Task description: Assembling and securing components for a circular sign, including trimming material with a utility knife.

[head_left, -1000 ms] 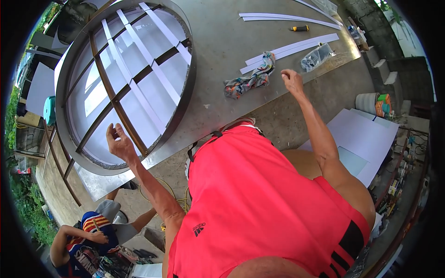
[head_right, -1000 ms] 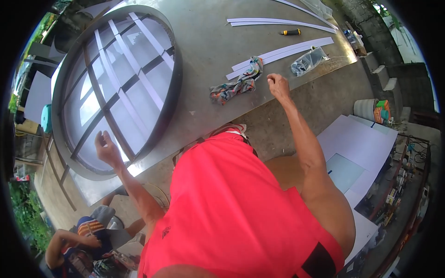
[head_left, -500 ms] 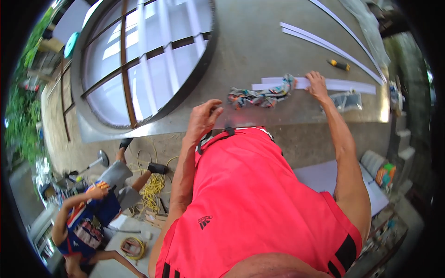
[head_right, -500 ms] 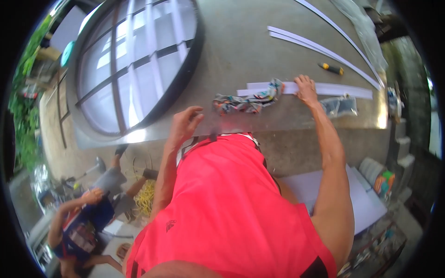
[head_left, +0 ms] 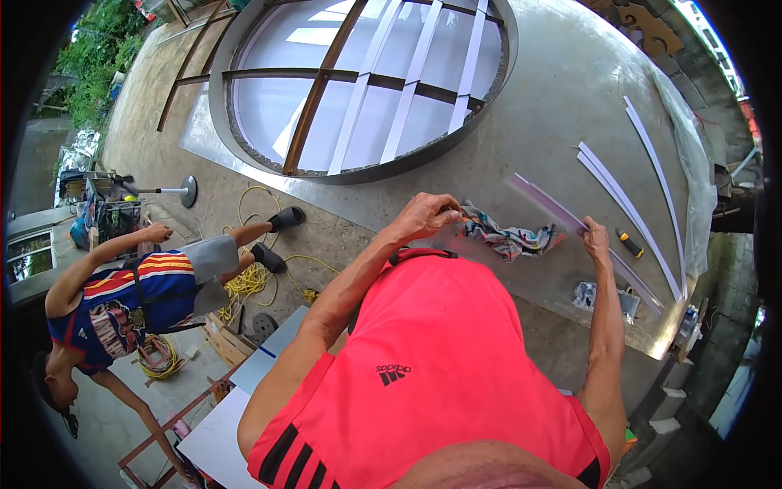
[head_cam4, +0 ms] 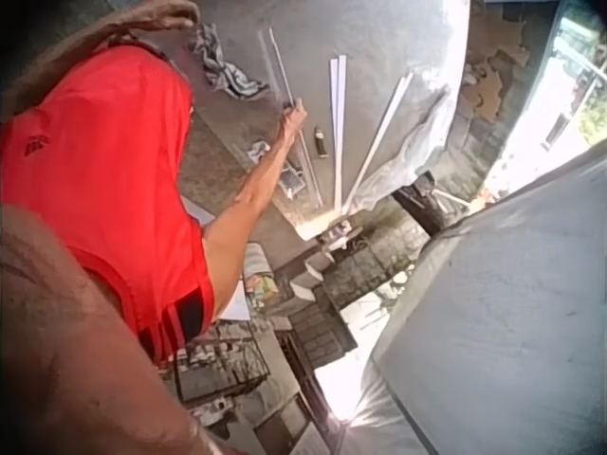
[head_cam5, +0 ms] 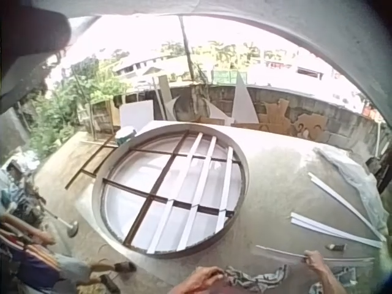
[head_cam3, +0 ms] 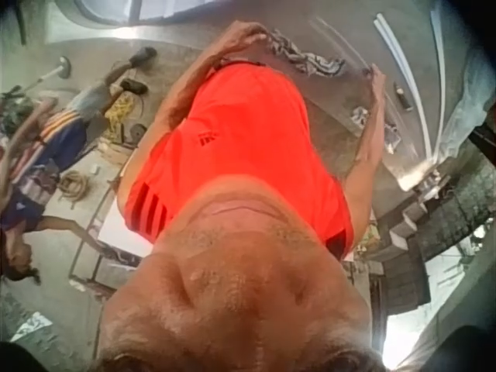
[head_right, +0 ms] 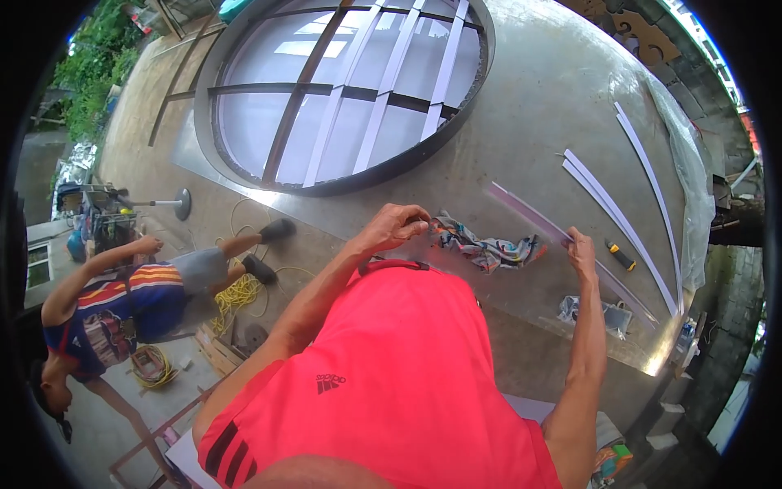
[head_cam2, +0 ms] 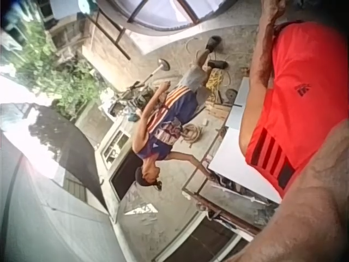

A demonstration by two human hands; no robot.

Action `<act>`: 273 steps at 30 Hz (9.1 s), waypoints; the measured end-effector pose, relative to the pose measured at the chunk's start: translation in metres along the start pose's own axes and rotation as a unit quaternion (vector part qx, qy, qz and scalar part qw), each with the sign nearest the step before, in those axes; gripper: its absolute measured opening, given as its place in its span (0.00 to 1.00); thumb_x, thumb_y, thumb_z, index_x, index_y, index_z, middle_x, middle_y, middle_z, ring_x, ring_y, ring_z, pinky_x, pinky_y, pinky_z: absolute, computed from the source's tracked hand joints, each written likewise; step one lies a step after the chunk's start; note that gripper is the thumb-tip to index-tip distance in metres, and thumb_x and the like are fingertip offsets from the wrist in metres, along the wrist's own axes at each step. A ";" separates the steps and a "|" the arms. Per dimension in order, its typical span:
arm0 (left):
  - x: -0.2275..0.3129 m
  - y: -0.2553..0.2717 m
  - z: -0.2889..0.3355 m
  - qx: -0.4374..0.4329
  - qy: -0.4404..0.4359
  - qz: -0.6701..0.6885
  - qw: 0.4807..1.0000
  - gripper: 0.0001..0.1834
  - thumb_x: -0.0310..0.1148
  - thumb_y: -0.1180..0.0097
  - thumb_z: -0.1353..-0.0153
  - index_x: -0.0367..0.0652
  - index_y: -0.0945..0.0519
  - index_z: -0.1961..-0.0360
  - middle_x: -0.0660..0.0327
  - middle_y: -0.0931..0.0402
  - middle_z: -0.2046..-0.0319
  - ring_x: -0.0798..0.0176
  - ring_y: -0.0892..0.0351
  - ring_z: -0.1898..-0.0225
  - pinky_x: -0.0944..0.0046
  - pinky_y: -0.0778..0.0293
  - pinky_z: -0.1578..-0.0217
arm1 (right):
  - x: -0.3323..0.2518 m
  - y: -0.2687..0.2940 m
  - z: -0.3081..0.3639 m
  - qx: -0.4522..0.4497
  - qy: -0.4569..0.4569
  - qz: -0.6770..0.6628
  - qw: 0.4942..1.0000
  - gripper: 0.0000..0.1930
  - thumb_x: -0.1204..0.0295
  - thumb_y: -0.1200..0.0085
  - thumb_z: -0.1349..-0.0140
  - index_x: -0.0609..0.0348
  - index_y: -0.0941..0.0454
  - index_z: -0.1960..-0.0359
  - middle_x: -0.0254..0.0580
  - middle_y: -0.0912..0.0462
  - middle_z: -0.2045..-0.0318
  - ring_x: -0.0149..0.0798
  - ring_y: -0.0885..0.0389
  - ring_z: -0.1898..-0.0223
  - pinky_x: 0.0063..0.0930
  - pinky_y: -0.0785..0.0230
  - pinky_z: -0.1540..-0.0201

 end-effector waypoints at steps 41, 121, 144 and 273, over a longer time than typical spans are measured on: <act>0.018 0.036 -0.022 0.212 -0.063 0.549 0.806 0.17 0.33 0.62 0.23 0.35 0.31 0.41 0.45 0.21 0.48 0.50 0.20 0.45 0.51 0.20 0.47 | -0.308 -0.010 0.022 0.148 0.265 -0.097 0.948 0.27 0.61 0.38 0.40 0.59 0.26 0.41 0.48 0.21 0.52 0.49 0.24 0.47 0.44 0.37 0.44; -0.083 0.390 -0.014 0.142 0.063 0.371 0.916 0.16 0.42 0.57 0.22 0.37 0.27 0.54 0.64 0.28 0.78 0.76 0.37 0.86 0.73 0.37 0.85 | -0.625 0.017 -0.127 0.272 0.371 -0.091 0.883 0.17 0.76 0.40 0.37 0.59 0.21 0.46 0.48 0.22 0.42 0.51 0.20 0.44 0.37 0.21 0.48; -0.208 0.463 -0.126 0.171 0.087 0.333 0.923 0.15 0.35 0.57 0.25 0.28 0.29 0.55 0.51 0.23 0.67 0.62 0.20 0.73 0.62 0.19 0.69 | -0.698 -0.197 -0.149 -0.019 -0.025 -0.445 0.895 0.13 0.72 0.47 0.32 0.71 0.19 0.55 0.47 0.15 0.73 0.34 0.16 0.77 0.26 0.23 0.73; -0.213 0.501 -0.149 0.053 -0.009 -0.056 0.997 0.24 0.47 0.38 0.36 0.29 0.17 0.70 0.61 0.23 0.79 0.69 0.28 0.76 0.64 0.32 0.73 | -0.740 -0.248 -0.156 -0.162 -0.047 -0.490 0.855 0.21 0.71 0.54 0.30 0.75 0.34 0.41 0.50 0.19 0.74 0.39 0.16 0.79 0.31 0.23 0.79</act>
Point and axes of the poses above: each hand's wrist, its own z-axis away from the middle knuckle, its own y-axis out of the back of the hand, x = y × z, the point moved 3 cm from there along -z, towards the middle knuckle
